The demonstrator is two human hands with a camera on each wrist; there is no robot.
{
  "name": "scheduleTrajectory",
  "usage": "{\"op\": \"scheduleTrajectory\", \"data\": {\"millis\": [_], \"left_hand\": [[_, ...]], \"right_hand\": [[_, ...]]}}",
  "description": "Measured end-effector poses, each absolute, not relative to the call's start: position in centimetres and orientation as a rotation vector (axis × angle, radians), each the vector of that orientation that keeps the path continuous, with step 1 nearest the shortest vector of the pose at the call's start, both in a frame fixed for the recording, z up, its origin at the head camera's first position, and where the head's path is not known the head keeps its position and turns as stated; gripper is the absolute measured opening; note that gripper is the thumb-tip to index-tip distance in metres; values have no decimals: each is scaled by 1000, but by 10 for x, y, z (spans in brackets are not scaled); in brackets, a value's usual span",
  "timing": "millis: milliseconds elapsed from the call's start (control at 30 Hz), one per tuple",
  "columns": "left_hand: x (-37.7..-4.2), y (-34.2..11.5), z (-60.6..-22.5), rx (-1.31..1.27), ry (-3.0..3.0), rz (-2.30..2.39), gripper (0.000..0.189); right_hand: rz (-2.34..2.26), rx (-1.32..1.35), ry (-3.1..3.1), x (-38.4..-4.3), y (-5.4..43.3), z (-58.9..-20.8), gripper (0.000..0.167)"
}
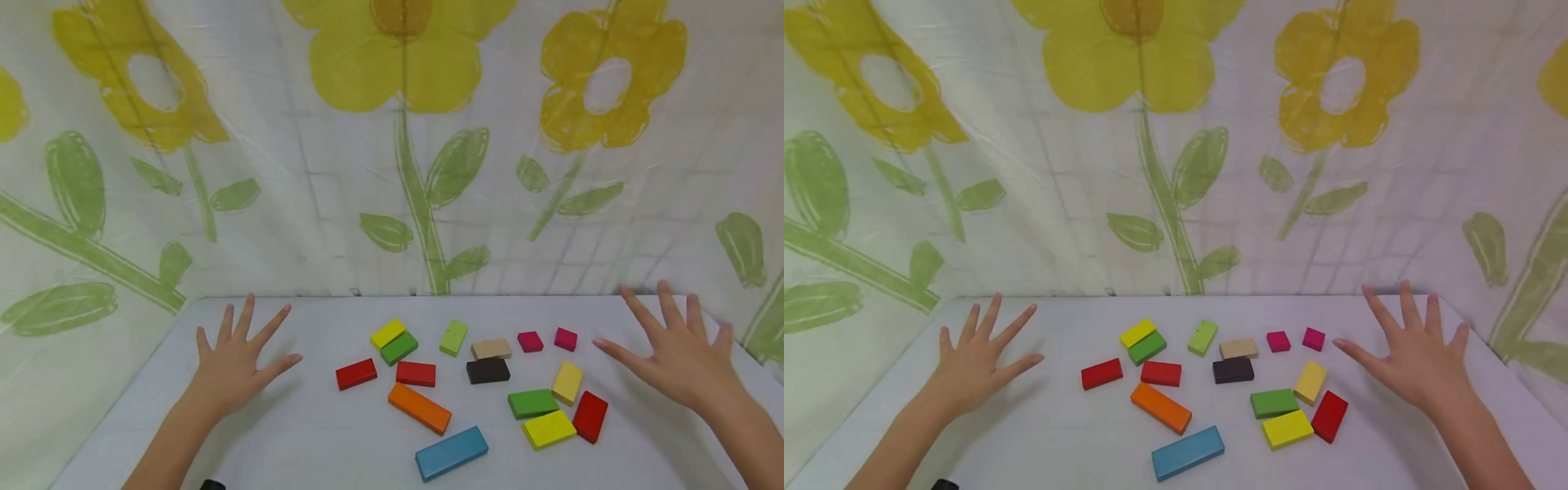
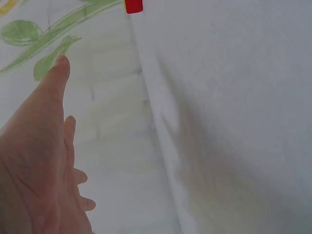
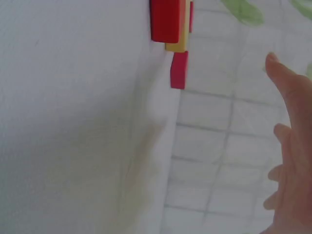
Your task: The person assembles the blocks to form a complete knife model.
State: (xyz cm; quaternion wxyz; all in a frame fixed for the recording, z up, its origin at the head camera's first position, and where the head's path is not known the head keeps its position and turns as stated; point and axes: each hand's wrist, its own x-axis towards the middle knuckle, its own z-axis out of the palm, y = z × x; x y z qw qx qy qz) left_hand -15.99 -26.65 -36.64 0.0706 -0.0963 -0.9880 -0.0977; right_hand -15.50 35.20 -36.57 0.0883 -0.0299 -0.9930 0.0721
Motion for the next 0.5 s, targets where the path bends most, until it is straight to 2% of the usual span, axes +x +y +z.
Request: {"op": "scheduleTrajectory", "data": {"millis": [500], "left_hand": [[-169, -212, -369, -529, -2939, -386, 86]], "right_hand": [[240, 135, -2923, -165, 302, -337, 106]]}}
